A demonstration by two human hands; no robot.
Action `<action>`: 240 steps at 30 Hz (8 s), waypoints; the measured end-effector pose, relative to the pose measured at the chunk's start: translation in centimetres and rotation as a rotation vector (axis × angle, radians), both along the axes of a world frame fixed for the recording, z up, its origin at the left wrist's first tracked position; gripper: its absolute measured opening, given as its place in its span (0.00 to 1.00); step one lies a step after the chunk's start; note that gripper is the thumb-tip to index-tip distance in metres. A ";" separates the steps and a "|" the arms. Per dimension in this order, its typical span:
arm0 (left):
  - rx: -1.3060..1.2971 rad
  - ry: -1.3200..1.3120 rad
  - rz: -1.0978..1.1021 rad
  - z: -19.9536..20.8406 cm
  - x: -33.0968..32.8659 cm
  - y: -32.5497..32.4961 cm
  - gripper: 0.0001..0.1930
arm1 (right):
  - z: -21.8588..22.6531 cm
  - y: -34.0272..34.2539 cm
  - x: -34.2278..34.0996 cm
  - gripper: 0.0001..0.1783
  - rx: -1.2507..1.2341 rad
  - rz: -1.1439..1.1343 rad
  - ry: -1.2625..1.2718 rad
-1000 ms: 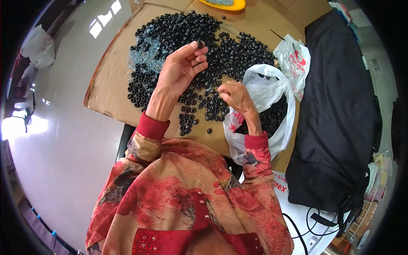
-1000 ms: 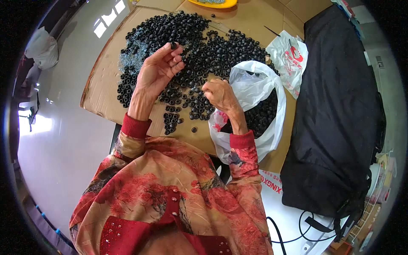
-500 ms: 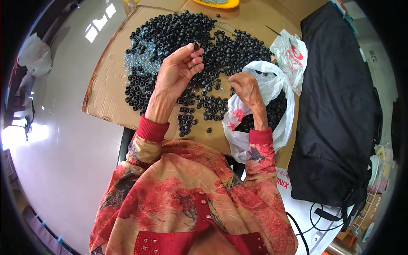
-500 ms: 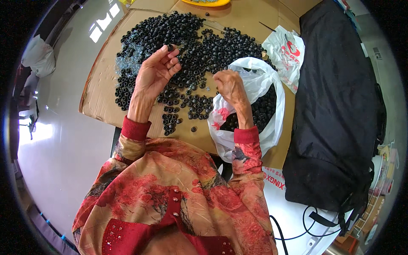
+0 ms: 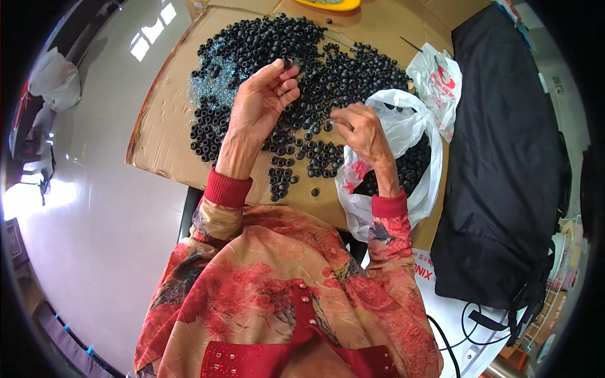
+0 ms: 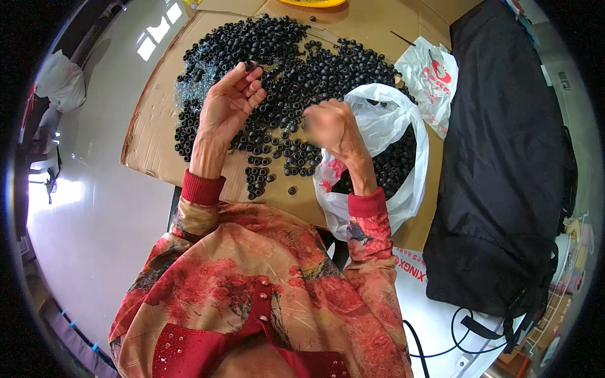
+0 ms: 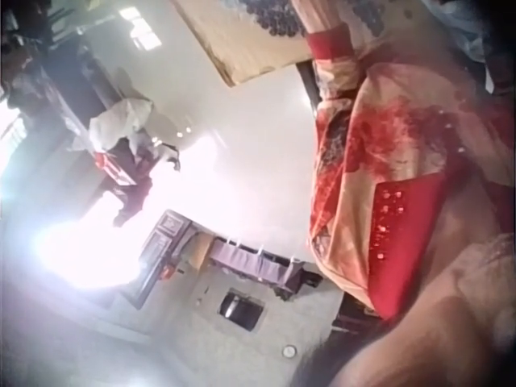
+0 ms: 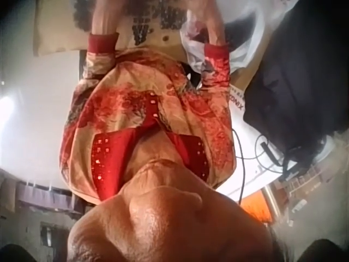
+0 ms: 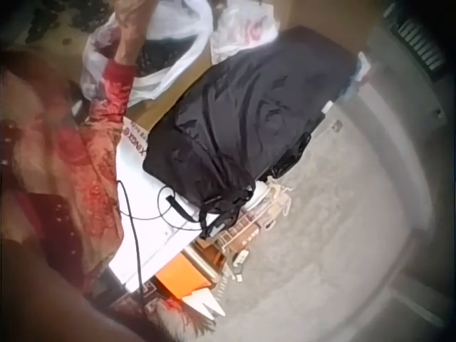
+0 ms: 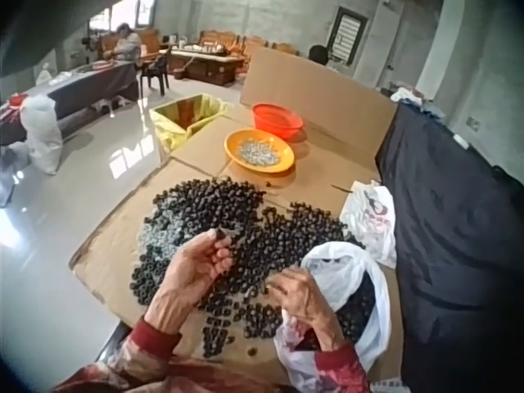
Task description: The person sorts small black plastic parts by hand, inspecting them one by one and placing them into a plastic bag.
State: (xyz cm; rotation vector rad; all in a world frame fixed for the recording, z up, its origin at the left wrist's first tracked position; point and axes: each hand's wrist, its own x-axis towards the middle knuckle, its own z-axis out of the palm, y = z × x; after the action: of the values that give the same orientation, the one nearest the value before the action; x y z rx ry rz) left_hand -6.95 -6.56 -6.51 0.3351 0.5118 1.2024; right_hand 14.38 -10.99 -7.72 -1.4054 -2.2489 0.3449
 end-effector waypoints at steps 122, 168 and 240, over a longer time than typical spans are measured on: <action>0.174 -0.338 -0.155 17.9 3.0 -4.2 0.09 | 27.4 2.2 -3.9 0.04 -0.248 0.212 0.631; 0.184 -0.340 -0.178 16.8 7.4 -4.0 0.12 | 24.0 -0.6 -0.8 0.19 0.553 0.051 0.210; 0.064 0.153 -0.223 6.6 9.7 -0.5 0.08 | 11.2 -0.4 5.5 0.12 0.338 -0.047 0.223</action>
State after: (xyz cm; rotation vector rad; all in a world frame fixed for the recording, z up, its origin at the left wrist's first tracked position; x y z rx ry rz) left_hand 2.80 -7.05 0.06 0.5286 0.5537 0.9826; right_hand 19.87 -11.43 3.46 -1.1781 -1.9794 0.0929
